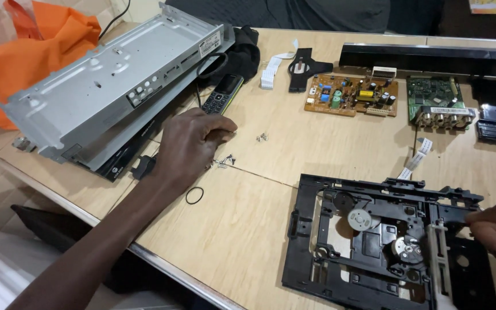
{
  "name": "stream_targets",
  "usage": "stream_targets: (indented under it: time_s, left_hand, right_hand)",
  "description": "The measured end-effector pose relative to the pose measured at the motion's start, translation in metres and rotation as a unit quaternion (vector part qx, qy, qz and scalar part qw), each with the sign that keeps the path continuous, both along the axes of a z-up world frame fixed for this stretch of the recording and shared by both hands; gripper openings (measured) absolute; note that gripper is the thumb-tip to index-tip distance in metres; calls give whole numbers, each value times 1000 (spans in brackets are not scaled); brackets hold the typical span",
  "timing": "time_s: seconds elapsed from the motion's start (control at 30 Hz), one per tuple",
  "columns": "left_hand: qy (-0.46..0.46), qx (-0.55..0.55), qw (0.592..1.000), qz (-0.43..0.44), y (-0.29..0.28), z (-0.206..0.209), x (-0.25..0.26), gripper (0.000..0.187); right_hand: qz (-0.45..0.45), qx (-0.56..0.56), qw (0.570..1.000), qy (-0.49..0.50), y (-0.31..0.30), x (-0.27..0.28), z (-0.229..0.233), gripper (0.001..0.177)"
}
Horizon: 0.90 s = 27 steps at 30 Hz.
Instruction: Cleaning the internal gears and chassis of a disassembled disc drive using a small strip of paper.
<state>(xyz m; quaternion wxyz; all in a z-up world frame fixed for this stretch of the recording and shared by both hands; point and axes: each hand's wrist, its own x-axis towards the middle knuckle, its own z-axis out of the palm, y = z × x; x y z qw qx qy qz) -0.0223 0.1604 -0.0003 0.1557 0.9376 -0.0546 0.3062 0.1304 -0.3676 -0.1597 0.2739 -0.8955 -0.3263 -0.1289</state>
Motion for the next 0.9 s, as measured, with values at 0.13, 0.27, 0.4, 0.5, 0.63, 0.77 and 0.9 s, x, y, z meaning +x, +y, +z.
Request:
stream_targets:
  time_s: [0.13,0.27,0.4,0.5,0.63,0.77,0.9]
  left_hand:
    - [10,-29,1000,7,4,-1,1,28]
    - [9,-71,997,-11,7,2,-1,26]
    - [-7,-64,998,0,3,11,-3,21]
    - [-33,-64,997,-42,-19,24,-8,18]
    - [-14,-28,983,-179,-75,56,-16,15]
    - [15,-38,936,-349,-132,75,-8,11]
    - [145,-7,873,-466,-158,71,11,55]
  right_hand:
    - [-39,-17,999,19,-8,5,-13,29]
    - [-63,30,996,62,-15,5,-39,28]
    - [-45,58,996,56,16,-27,21,30]
    - [-28,112,986,121,59,-81,111,31]
    - [-54,211,946,241,105,-143,191,16]
    - [-121,130,952,248,104,-146,212,10]
    - [-67,133,961,233,100,-140,209,9]
